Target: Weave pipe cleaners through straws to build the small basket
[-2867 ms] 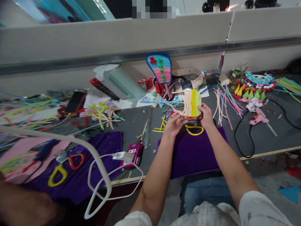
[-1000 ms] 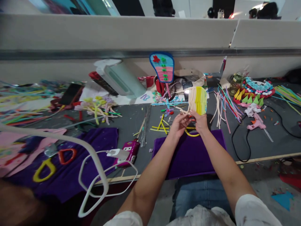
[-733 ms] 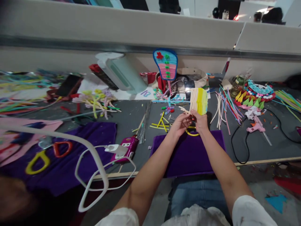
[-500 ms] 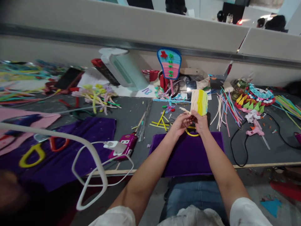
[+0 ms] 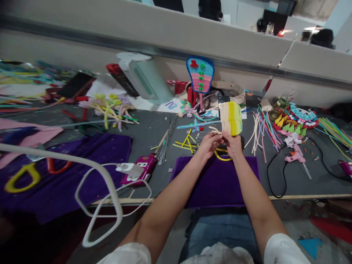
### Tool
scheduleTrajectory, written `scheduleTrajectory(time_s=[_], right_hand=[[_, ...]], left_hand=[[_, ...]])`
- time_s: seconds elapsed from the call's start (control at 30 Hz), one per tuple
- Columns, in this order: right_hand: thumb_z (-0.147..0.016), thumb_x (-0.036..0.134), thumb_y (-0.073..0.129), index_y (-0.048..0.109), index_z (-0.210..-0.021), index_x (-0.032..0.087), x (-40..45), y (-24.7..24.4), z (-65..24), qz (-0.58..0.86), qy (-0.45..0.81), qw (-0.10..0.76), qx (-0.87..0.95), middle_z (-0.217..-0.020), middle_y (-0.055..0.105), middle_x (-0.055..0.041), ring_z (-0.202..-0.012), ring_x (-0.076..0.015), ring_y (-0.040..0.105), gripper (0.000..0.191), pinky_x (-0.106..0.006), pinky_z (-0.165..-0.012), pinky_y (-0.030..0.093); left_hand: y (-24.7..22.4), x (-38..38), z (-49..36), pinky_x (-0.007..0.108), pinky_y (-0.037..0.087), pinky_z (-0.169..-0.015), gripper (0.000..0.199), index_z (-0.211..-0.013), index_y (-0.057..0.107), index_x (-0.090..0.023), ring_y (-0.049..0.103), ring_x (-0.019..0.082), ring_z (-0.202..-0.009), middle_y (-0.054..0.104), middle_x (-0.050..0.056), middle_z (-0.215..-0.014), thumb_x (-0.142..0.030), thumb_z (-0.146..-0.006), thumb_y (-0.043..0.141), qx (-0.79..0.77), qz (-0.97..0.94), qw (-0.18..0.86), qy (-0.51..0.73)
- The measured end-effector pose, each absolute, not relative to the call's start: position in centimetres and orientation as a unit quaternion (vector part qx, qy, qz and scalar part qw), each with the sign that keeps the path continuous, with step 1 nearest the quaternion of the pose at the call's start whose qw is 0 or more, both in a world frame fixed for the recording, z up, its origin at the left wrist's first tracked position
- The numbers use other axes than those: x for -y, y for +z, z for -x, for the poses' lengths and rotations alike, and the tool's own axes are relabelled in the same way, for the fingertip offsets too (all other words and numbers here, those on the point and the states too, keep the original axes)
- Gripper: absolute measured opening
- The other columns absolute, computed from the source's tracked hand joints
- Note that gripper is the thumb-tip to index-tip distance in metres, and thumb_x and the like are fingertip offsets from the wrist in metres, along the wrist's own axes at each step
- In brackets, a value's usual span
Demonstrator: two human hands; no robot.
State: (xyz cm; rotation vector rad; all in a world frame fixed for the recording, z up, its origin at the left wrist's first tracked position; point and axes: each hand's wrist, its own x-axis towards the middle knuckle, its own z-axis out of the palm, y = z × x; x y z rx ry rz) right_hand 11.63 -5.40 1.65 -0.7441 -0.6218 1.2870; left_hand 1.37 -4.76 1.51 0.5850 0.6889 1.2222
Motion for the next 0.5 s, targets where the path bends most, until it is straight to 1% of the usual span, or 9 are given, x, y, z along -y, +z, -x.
scheduleTrajectory(time_s=[0.13,0.23,0.4,0.5], right_hand=[[-0.054,0.022,0.084,0.069,-0.08,0.016,5.3,1.5,-11.63,0.34,0.574,0.694,0.272,-0.072,0.071,0.0003,-0.063,-0.0114,0.064,0.031,-0.022,-0.057,0.054],[-0.052,0.023,0.085,0.069,-0.08,0.015,5.31,1.57,-11.58,0.354,0.569,0.693,0.266,-0.07,0.07,0.0004,-0.058,-0.0114,0.062,0.033,-0.023,-0.052,0.053],[-0.053,0.025,0.085,0.069,-0.075,0.014,5.49,1.72,-11.25,0.376,0.559,0.69,0.264,-0.064,0.069,0.0003,-0.052,-0.011,0.059,0.029,-0.023,-0.048,0.05],[-0.053,0.023,0.085,0.068,-0.075,0.015,5.42,1.68,-11.2,0.382,0.545,0.702,0.253,-0.063,0.068,0.0017,-0.053,-0.0102,0.059,0.029,-0.022,-0.05,0.05]], left_hand=[[1.47,4.77,-1.41,0.021,0.051,-0.055,0.032,-0.064,0.06,-0.014,0.058,0.008,-0.051,0.063,-0.004,-0.061,-0.016,-0.048,0.087,-0.315,-0.271,0.72,0.556],[1.43,4.79,-1.51,0.02,0.049,-0.052,0.031,-0.066,0.06,-0.014,0.059,0.008,-0.052,0.063,-0.004,-0.062,-0.014,-0.049,0.086,-0.316,-0.262,0.721,0.558],[1.51,4.8,-1.63,0.018,0.049,-0.054,0.019,-0.071,0.062,-0.014,0.056,0.006,-0.049,0.063,-0.003,-0.06,-0.008,-0.059,0.076,-0.301,-0.223,0.758,0.534],[1.59,4.77,-1.68,0.018,0.05,-0.057,0.013,-0.07,0.062,-0.013,0.058,0.007,-0.052,0.065,0.0,-0.061,-0.004,-0.065,0.069,-0.305,-0.179,0.775,0.523]])
